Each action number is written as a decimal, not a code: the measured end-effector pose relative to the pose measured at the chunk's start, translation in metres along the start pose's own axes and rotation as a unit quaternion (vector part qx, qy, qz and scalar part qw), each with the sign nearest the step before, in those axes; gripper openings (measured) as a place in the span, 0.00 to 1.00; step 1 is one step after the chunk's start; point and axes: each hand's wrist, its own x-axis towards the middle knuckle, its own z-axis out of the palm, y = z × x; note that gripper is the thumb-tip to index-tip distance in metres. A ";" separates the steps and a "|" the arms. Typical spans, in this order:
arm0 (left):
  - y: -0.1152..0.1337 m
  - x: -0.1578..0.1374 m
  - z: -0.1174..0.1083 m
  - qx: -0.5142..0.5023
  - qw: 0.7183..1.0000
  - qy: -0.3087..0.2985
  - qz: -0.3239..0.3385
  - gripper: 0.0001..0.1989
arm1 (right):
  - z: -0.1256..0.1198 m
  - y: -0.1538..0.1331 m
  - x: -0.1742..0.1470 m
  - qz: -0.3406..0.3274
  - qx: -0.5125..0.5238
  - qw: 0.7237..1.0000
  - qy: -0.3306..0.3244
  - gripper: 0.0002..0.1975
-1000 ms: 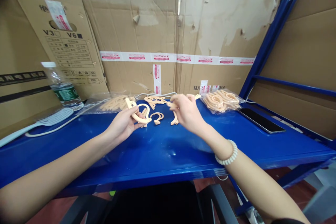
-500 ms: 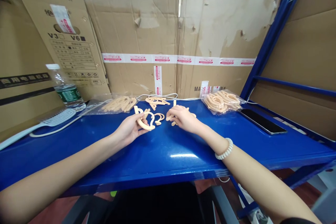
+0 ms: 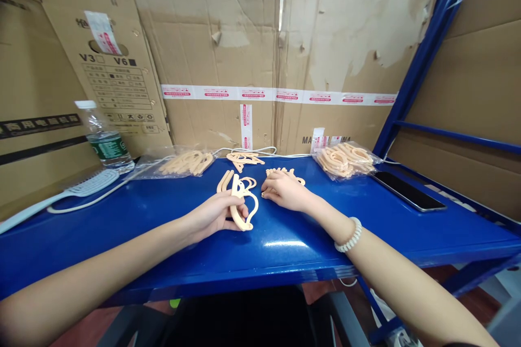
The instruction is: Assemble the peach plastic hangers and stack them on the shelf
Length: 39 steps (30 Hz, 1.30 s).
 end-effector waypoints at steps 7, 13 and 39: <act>-0.001 0.004 -0.001 -0.003 1.000 0.012 -0.003 0.05 | -0.001 0.000 -0.002 0.017 -0.022 1.000 0.004 0.08; 0.002 0.003 -0.003 0.031 0.998 0.035 0.047 0.07 | -0.014 -0.019 -0.002 -0.031 0.046 0.993 0.106 0.13; 0.001 0.012 -0.021 0.381 0.873 0.075 0.296 0.13 | -0.006 -0.026 0.002 0.019 0.499 0.864 0.058 0.16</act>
